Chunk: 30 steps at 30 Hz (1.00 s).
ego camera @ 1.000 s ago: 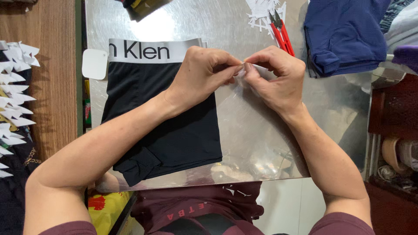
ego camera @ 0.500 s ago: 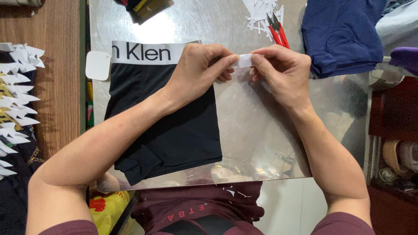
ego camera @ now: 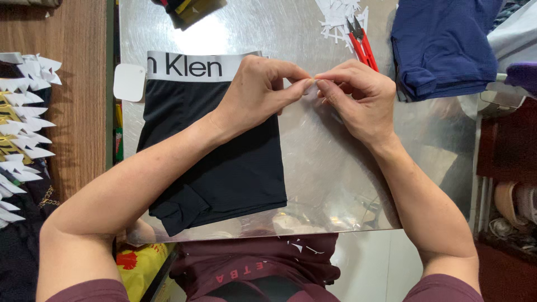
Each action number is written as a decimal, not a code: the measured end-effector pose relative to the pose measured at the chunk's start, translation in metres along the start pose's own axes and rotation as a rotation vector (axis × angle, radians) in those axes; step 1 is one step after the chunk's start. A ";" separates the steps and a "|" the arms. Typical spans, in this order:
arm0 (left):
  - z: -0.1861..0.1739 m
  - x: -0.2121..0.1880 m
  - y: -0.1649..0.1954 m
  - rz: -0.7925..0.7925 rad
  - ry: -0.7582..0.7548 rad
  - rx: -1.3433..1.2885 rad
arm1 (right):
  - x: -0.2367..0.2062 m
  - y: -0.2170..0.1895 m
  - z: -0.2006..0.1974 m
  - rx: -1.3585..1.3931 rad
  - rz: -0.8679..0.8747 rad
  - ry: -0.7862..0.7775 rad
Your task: The person uses red-handled pliers to trim small white paper tags attached to folded underwear. They handle black and blue pairs, cut the tags, and place the finished items aside on the table.
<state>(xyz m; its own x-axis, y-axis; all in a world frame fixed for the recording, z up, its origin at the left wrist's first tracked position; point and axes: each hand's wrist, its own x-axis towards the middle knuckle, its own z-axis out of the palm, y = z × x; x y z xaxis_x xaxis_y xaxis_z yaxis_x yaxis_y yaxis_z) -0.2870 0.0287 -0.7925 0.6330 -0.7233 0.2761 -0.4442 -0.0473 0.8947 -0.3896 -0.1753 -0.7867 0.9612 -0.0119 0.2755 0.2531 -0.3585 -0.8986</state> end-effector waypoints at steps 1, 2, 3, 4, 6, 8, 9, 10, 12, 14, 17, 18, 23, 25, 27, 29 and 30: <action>-0.001 0.001 0.000 0.021 0.007 0.014 | 0.001 0.000 0.000 0.001 -0.004 0.001; -0.002 0.002 -0.001 0.042 0.013 0.027 | 0.001 0.000 0.000 0.002 -0.009 0.003; -0.001 0.003 -0.001 0.057 0.029 0.044 | 0.002 0.000 0.000 -0.001 -0.011 0.006; 0.000 0.003 -0.002 0.073 0.045 0.060 | 0.002 0.000 -0.001 -0.005 -0.013 0.009; 0.001 0.003 -0.003 0.063 0.061 0.061 | 0.001 0.001 -0.003 -0.012 -0.007 0.018; 0.002 0.002 -0.005 0.017 0.061 0.035 | 0.002 0.003 -0.008 -0.020 0.005 0.032; 0.001 0.003 -0.007 0.015 0.066 0.023 | 0.003 0.004 -0.010 -0.042 0.012 0.050; 0.000 0.005 -0.008 0.015 0.072 0.012 | 0.004 0.004 -0.014 -0.063 0.017 0.068; -0.003 0.009 -0.011 0.035 0.101 0.011 | 0.008 0.005 -0.021 -0.053 0.001 0.138; -0.006 0.015 -0.012 0.076 0.150 0.030 | 0.011 0.005 -0.027 0.013 -0.044 0.238; -0.004 0.018 -0.008 -0.135 0.042 -0.356 | 0.010 -0.001 -0.030 -0.519 -0.323 0.285; -0.003 0.017 -0.006 -0.194 0.039 -0.427 | 0.009 -0.003 -0.028 -0.570 -0.397 0.254; 0.007 0.010 0.001 -0.238 0.075 -0.612 | 0.011 -0.009 -0.015 -0.640 -0.651 0.095; 0.008 0.010 -0.001 -0.233 0.102 -0.611 | 0.012 -0.009 -0.012 -0.424 -0.456 0.102; 0.009 0.011 -0.003 -0.197 0.110 -0.605 | 0.012 -0.010 -0.010 -0.209 -0.259 0.105; 0.009 0.012 -0.004 -0.126 0.100 -0.590 | 0.010 -0.009 -0.008 0.003 -0.063 0.106; 0.010 0.012 -0.005 -0.130 0.115 -0.602 | 0.008 -0.008 -0.007 0.024 -0.005 0.113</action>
<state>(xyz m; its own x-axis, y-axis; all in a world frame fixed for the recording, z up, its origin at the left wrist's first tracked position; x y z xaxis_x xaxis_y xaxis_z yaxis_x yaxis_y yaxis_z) -0.2838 0.0138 -0.7970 0.7367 -0.6576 0.1575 0.0549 0.2902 0.9554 -0.3846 -0.1793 -0.7750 0.9417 -0.1156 0.3159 0.2622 -0.3361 -0.9046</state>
